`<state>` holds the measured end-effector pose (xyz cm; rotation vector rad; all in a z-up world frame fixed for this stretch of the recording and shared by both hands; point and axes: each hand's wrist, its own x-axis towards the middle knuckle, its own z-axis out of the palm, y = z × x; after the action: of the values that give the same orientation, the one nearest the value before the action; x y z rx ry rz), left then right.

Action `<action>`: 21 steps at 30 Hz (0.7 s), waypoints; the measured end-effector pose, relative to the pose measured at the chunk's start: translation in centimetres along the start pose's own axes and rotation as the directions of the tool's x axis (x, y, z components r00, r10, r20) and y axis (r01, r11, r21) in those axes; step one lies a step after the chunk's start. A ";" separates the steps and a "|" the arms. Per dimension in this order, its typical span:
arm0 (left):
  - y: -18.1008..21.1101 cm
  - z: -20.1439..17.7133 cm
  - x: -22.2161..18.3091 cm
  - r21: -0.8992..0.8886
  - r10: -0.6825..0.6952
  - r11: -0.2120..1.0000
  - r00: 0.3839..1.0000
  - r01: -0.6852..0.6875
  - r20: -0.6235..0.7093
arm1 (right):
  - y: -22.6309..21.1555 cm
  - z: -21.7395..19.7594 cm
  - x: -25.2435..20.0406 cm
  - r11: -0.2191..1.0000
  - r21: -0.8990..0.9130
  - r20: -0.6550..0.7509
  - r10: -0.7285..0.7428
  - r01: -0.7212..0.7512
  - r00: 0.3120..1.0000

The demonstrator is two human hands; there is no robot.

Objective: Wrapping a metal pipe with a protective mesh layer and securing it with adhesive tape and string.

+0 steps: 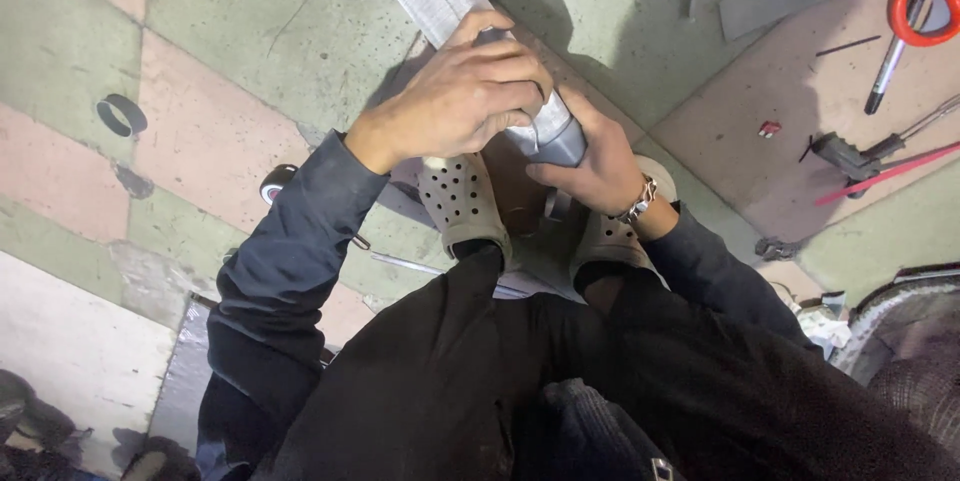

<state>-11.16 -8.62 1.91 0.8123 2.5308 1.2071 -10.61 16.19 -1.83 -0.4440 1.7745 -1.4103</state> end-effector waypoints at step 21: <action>-4.1 -0.5 -3.4 0.142 -0.234 0.949 0.930 0.282 -0.282 | 0.0 0.6 -0.4 0.980 -0.198 -0.189 -0.032 -0.007 0.981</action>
<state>-10.16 -13.02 -1.05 0.3487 2.8809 1.0711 -9.90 16.02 -1.71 -0.4359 2.0832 -1.3266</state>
